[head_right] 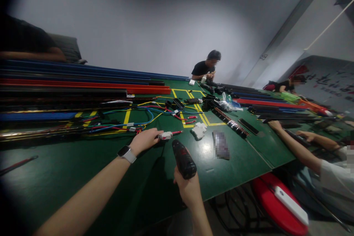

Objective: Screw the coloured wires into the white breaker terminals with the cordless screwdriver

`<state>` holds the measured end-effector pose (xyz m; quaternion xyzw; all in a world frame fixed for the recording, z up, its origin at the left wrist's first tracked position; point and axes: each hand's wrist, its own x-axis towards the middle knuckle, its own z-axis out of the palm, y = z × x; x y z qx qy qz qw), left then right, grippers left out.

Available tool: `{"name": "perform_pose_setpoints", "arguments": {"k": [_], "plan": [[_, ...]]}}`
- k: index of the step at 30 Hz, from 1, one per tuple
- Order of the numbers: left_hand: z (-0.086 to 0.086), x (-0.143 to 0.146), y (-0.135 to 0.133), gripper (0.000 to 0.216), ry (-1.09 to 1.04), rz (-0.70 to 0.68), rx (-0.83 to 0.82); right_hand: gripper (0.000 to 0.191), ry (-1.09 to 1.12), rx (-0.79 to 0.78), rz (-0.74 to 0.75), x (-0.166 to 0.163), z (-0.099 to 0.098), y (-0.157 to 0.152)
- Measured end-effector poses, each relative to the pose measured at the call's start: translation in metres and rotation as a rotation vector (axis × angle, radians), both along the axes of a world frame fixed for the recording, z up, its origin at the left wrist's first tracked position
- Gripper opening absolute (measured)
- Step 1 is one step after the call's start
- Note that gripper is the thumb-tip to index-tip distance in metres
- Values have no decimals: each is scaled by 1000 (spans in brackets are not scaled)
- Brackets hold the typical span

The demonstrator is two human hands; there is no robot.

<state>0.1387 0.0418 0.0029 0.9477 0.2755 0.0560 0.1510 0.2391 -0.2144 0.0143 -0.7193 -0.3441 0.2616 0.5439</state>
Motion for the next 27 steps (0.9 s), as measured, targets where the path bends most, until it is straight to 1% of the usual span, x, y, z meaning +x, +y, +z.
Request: {"name": "perform_pose_setpoints", "arguments": {"k": [6,10,17,23,27], "plan": [[0,0,-1,34,6,1,22,24,14,4,23,2,-2,-1],[1,-1,-1,33,2,-8,22,23,19,10,-16,1,-3,-1],[2,-1,-1,32,3,-8,18,33,-11,-27,-24,0,0,-1],[0,0,0,34,5,0,11,25,15,11,-46,-2,-1,0],[0,0,0,34,11,-1,9,28,8,-13,-65,-2,-2,0]]}}
